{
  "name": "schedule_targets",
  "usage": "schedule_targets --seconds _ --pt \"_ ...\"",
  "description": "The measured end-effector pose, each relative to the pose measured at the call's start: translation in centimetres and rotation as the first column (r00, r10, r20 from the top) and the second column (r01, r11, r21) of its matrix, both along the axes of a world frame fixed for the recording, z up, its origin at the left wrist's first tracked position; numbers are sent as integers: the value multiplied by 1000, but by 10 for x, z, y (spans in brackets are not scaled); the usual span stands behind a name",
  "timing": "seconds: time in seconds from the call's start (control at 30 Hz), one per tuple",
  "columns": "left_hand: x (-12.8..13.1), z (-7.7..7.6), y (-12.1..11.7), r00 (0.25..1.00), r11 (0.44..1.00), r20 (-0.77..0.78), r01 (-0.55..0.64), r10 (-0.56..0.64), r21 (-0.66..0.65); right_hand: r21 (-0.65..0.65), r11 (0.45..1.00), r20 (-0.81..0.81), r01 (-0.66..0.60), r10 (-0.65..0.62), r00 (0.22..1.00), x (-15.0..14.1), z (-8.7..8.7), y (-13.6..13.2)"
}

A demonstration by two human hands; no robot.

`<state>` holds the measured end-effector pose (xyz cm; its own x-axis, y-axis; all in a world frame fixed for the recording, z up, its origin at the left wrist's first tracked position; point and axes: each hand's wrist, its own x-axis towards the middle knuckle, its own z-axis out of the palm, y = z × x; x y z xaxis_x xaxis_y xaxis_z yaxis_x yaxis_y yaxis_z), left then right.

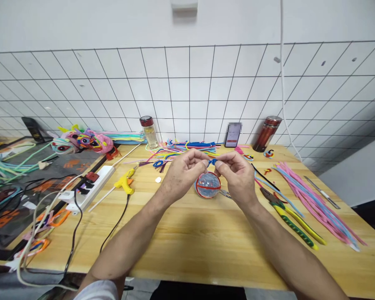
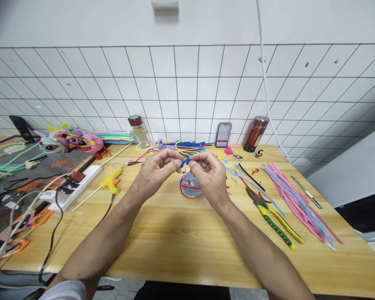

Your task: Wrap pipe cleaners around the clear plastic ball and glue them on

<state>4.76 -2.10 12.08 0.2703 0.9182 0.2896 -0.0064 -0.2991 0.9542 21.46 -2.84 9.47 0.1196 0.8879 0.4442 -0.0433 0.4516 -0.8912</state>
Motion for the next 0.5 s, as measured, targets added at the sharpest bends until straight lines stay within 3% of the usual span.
schedule_targets --seconds 0.23,0.5 --pt "0 -3 1 997 999 -78 -26 29 42 10 1000 49 10 -10 999 -2 -1 -1" --pt "2 1 0 992 992 84 100 -94 -71 27 999 16 18 -18 1000 -6 -1 -4"
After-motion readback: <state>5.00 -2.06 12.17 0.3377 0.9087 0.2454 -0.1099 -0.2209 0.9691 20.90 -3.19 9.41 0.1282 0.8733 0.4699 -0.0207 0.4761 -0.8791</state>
